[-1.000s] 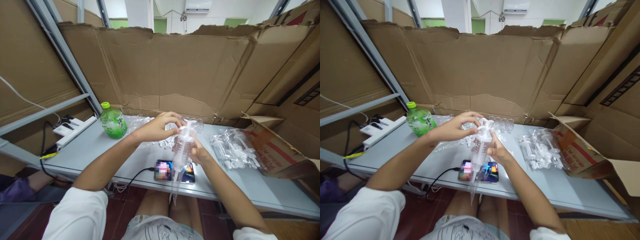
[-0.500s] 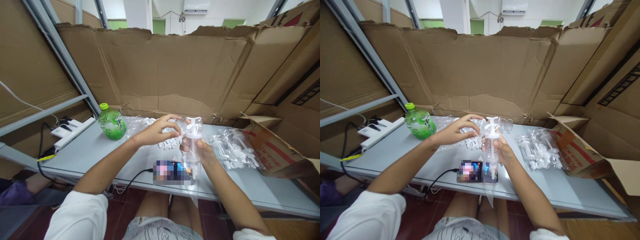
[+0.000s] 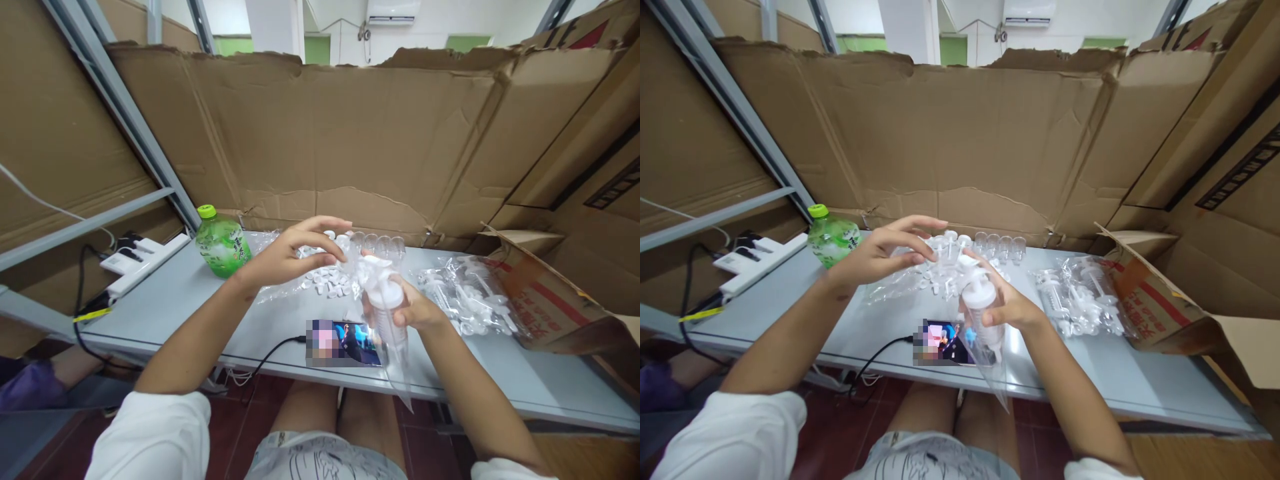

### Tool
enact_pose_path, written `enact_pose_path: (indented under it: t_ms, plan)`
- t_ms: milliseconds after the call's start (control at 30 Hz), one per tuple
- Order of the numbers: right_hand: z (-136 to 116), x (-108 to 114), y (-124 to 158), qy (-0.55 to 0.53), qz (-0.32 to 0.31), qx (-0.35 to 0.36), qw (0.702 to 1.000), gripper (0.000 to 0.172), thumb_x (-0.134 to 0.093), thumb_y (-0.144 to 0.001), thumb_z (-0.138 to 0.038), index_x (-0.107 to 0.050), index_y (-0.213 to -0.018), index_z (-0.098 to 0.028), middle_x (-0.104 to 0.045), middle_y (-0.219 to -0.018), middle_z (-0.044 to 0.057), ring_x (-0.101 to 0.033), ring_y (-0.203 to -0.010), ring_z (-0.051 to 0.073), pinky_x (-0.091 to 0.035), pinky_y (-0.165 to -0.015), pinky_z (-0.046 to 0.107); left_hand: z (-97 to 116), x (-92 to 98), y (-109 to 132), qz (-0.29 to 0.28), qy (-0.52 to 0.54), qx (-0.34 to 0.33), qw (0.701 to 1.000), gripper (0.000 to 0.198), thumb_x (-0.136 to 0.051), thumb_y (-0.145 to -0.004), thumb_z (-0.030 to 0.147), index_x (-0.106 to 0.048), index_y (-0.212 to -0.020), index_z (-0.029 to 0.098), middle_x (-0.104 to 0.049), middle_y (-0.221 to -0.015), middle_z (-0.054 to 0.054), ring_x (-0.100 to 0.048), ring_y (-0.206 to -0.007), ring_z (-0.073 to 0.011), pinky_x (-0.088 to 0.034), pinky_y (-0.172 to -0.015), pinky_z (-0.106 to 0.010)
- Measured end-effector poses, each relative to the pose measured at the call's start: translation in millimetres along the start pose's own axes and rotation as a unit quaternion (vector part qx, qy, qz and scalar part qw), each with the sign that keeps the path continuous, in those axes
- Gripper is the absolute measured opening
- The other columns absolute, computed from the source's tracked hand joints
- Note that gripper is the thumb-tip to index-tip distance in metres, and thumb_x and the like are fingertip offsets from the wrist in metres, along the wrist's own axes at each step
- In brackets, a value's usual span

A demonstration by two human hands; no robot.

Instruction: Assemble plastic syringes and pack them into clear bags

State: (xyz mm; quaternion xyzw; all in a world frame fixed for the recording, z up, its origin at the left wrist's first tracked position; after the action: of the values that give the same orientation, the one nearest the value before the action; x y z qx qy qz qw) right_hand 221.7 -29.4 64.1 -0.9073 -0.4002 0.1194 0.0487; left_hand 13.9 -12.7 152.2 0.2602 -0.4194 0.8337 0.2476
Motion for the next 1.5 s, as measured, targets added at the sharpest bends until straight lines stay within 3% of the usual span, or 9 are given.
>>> enact_pose_path:
  t_ms: [133, 333, 467, 567, 667, 800, 1000, 1367, 1500]
  plan:
    - [-8.1, 0.1, 2.5, 0.11, 0.06, 0.0, 0.992, 0.106, -0.078, -0.062, -0.03, -0.009, -0.143, -0.031, -0.061, -0.108, 0.008, -0.063, -0.087, 0.022, -0.052, -0.072, 0.038, 6.2, 5.6, 5.1, 0.001, -0.019, 0.015, 1.0, 0.023, -0.057, -0.083, 0.033, -0.063, -0.104, 0.026, -0.049, -0.132, -0.005, -0.041, -0.125, -0.0229, -0.032, -0.105, -0.043]
    - [-24.5, -5.8, 5.7, 0.29, 0.157, 0.057, 0.942, 0.102, -0.078, -0.063, -0.031, -0.014, -0.143, -0.037, -0.009, -0.153, 0.005, -0.046, -0.12, 0.029, -0.043, -0.095, 0.046, 22.0, -6.3, 4.7, -0.061, -0.109, 0.001, 0.992, 0.039, -0.059, -0.081, 0.036, -0.052, -0.119, 0.029, -0.034, -0.144, -0.005, -0.023, -0.134, -0.0266, -0.022, -0.11, -0.047]
    - [-28.3, -12.2, 9.6, 0.332, 0.192, 0.062, 0.921, 0.105, -0.077, -0.064, -0.032, -0.008, -0.144, -0.035, -0.028, -0.146, 0.007, -0.047, -0.117, 0.03, -0.04, -0.098, 0.05, 26.6, -0.1, -0.1, -0.051, -0.069, -0.01, 0.996, 0.016, -0.059, -0.081, 0.033, -0.058, -0.092, 0.022, -0.045, -0.135, -0.006, -0.034, -0.129, -0.026, -0.029, -0.107, -0.045]
    - [-28.7, -12.0, 10.4, 0.321, 0.217, 0.057, 0.92, 0.109, -0.077, -0.064, -0.035, -0.004, -0.144, -0.034, -0.05, -0.124, 0.01, -0.054, -0.107, 0.03, -0.04, -0.096, 0.053, 19.2, 7.7, -1.2, 0.047, 0.003, 0.024, 0.999, 0.02, -0.059, -0.081, 0.034, -0.054, -0.096, 0.021, -0.051, -0.127, -0.009, -0.047, -0.118, -0.0227, -0.038, -0.101, -0.04]
    - [-30.2, -9.8, 8.0, 0.293, 0.258, 0.071, 0.918, 0.108, -0.076, -0.065, -0.038, -0.002, -0.144, -0.033, -0.058, -0.1, 0.007, -0.058, -0.096, 0.029, -0.042, -0.093, 0.054, 4.0, -0.7, 1.6, 0.09, 0.099, 0.086, 0.987, 0.052, -0.063, -0.077, 0.038, -0.041, -0.123, 0.026, -0.049, -0.129, -0.011, -0.053, -0.114, -0.0228, -0.043, -0.096, -0.04]
    - [-31.3, -13.0, 0.7, 0.25, 0.301, 0.097, 0.915, 0.108, -0.074, -0.066, -0.043, 0.003, -0.142, -0.035, -0.057, -0.096, 0.006, -0.06, -0.092, 0.028, -0.047, -0.087, 0.051, -8.2, -40.5, 6.3, 0.011, 0.202, 0.159, 0.966, 0.095, -0.075, -0.065, 0.038, -0.018, -0.141, 0.031, -0.04, -0.139, -0.015, -0.04, -0.127, -0.0295, -0.04, -0.1, -0.045]
    - [-29.0, -15.4, -5.0, 0.233, 0.308, 0.107, 0.916, 0.099, -0.067, -0.071, -0.05, 0.001, -0.142, -0.036, -0.053, -0.11, 0.009, -0.053, -0.109, 0.027, -0.044, -0.094, 0.048, -4.0, -81.5, 6.8, -0.011, 0.324, 0.189, 0.927, 0.075, -0.059, -0.082, 0.033, -0.015, -0.142, 0.036, -0.039, -0.141, -0.013, -0.05, -0.119, -0.0255, -0.044, -0.094, -0.046]
    - [-30.7, -5.8, 13.4, 0.227, 0.218, 0.029, 0.949, 0.081, -0.069, -0.072, -0.043, -0.027, -0.139, -0.028, -0.053, -0.118, 0.012, -0.054, -0.107, 0.025, -0.048, -0.087, 0.043, -27.7, -76.0, 12.0, 0.046, 0.507, 0.285, 0.812, 0.045, -0.048, -0.086, 0.037, -0.042, -0.131, 0.037, -0.053, -0.129, -0.005, -0.062, -0.096, -0.0204, -0.049, -0.082, -0.039]
    - [-27.9, -10.1, 16.2, 0.31, 0.227, 0.031, 0.923, 0.066, -0.07, -0.071, -0.042, -0.045, -0.129, -0.026, -0.055, -0.125, 0.011, -0.053, -0.112, 0.027, -0.044, -0.093, 0.044, -29.1, -79.6, 14.1, 0.079, 0.546, 0.302, 0.778, 0.044, -0.045, -0.086, 0.038, -0.043, -0.129, 0.036, -0.057, -0.126, -0.003, -0.061, -0.099, -0.0219, -0.049, -0.082, -0.041]
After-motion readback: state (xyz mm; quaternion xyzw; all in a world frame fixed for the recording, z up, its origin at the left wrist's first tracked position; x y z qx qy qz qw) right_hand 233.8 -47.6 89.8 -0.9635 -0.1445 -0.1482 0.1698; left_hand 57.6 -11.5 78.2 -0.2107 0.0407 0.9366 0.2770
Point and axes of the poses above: each hand's wrist, its own y-axis away from the middle knuckle, its own x-axis out of the back of the hand, z = x × y, the point moved 3 cm from there along -y, towards the middle knuckle
